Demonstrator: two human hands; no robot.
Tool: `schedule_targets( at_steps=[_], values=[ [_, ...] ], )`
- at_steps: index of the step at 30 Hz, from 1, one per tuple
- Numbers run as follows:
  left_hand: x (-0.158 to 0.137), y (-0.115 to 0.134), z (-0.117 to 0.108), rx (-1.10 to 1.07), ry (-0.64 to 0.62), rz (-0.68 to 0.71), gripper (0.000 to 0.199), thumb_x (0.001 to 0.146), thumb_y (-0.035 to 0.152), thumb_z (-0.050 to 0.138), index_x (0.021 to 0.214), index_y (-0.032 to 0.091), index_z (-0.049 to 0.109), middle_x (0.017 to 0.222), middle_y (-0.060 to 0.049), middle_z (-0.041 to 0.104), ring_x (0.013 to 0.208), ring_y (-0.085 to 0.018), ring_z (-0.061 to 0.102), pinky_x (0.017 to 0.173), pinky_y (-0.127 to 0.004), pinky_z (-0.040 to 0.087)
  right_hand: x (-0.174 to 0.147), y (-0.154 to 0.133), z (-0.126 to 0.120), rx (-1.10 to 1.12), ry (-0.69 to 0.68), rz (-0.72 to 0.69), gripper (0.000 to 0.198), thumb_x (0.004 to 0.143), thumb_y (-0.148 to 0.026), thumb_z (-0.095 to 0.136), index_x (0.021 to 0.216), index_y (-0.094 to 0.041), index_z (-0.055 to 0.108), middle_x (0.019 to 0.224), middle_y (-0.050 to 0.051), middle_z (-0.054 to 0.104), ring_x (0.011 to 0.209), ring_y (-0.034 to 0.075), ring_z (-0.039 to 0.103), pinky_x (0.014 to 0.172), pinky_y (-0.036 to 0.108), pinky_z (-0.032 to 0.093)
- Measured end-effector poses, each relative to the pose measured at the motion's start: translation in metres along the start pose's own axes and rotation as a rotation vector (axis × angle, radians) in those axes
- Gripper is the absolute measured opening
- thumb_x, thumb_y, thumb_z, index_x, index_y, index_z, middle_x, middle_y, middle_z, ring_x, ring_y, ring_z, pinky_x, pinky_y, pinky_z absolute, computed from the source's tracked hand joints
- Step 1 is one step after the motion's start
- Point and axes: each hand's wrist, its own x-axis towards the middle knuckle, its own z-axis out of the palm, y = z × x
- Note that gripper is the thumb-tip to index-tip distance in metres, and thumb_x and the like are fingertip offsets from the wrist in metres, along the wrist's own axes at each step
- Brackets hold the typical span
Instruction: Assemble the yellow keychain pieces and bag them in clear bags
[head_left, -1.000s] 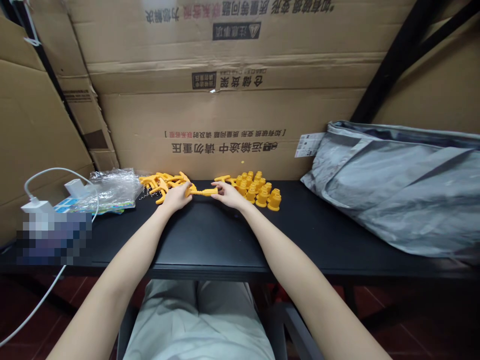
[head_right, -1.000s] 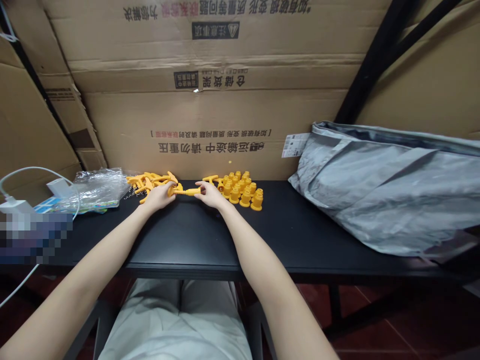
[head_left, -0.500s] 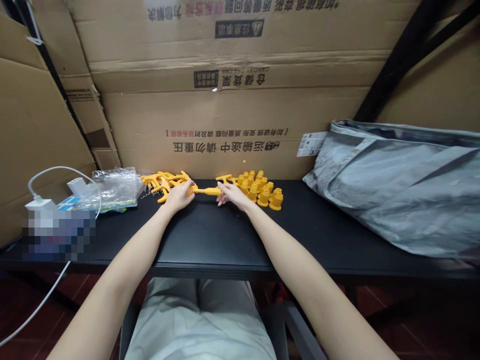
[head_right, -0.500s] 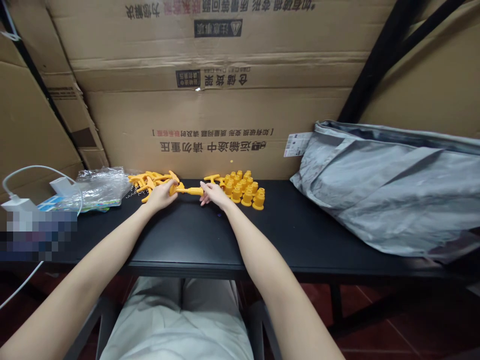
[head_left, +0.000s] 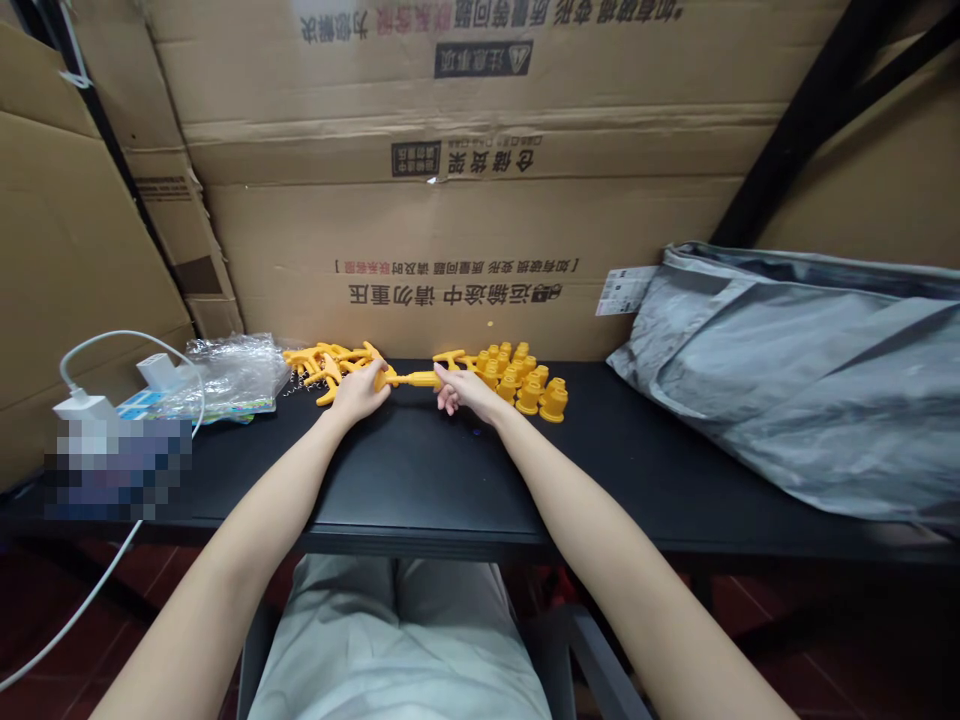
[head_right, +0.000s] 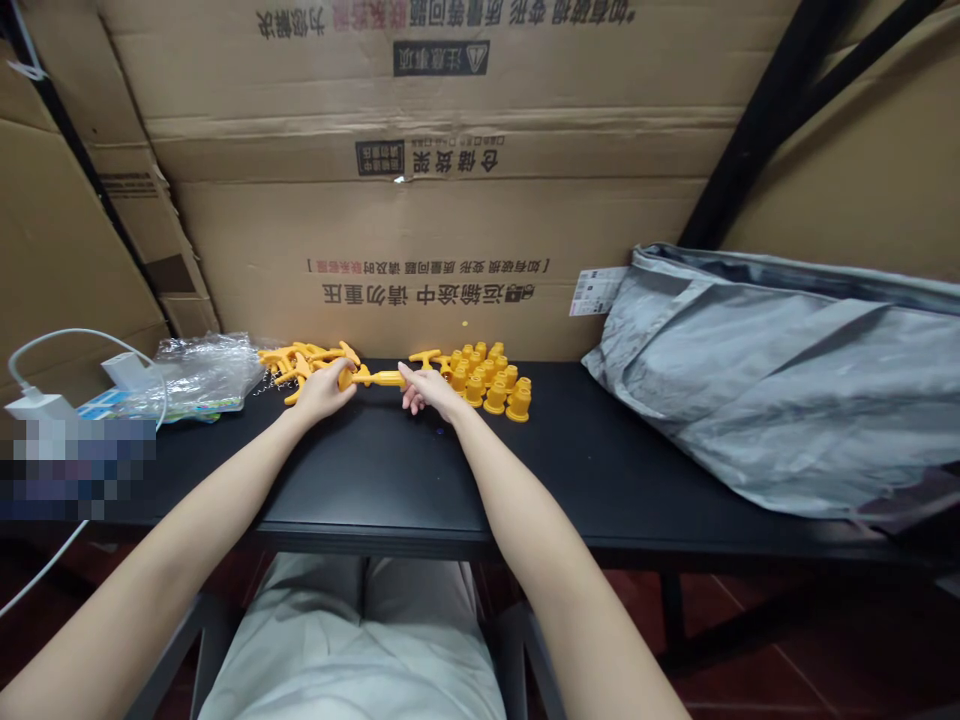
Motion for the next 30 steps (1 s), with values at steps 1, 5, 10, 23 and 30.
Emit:
schedule_targets(
  at_steps=[1,5,10,23,30],
  values=[
    [0.000,0.000,0.000,-0.002,0.002,0.004,0.033,0.082,0.026,0.053,0.114,0.020,0.054,0.101,-0.008,0.069,0.092,-0.024,0.065,0.080,-0.033,0.048,0.000,-0.001,0.002,-0.021,0.027,0.028,0.047,0.091,-0.056,0.046,0.067,-0.017,0.051,0.044,0.002,0.058,0.033,0.008,0.047,0.034,0.017,0.033],
    [0.000,0.004,-0.002,-0.003,0.006,-0.009,0.033,0.082,0.026,0.054,0.115,0.021,0.054,0.102,-0.008,0.069,0.094,-0.024,0.065,0.082,-0.033,0.048,0.001,-0.004,0.003,-0.081,0.075,0.101,0.057,0.091,-0.064,0.035,0.067,-0.016,0.055,0.044,0.004,0.058,0.031,0.008,0.047,0.030,0.017,0.029],
    [-0.001,0.007,-0.004,0.001,0.004,-0.042,0.033,0.082,0.028,0.054,0.115,0.021,0.055,0.100,-0.008,0.069,0.093,-0.025,0.065,0.080,-0.033,0.047,0.004,-0.001,-0.008,-0.028,0.088,0.020,0.045,0.093,-0.054,0.043,0.099,-0.014,0.061,0.088,0.012,0.073,0.048,0.009,0.062,0.039,0.016,0.042],
    [-0.001,0.001,0.000,-0.053,0.030,0.008,0.037,0.079,0.040,0.062,0.109,0.021,0.055,0.098,-0.005,0.068,0.087,-0.022,0.064,0.077,-0.030,0.047,0.007,0.010,-0.012,-0.042,-0.003,-0.090,0.028,0.088,-0.031,0.063,0.110,-0.014,0.065,0.093,0.010,0.073,0.066,0.012,0.069,0.059,0.018,0.050],
    [-0.001,0.000,0.002,-0.089,0.041,0.023,0.037,0.078,0.042,0.062,0.106,0.020,0.055,0.083,-0.002,0.065,0.079,-0.019,0.063,0.073,-0.027,0.046,0.004,0.004,-0.006,0.007,-0.009,-0.025,0.027,0.093,-0.039,0.054,0.097,-0.013,0.064,0.070,0.004,0.070,0.054,0.010,0.065,0.053,0.017,0.049]
  ],
)
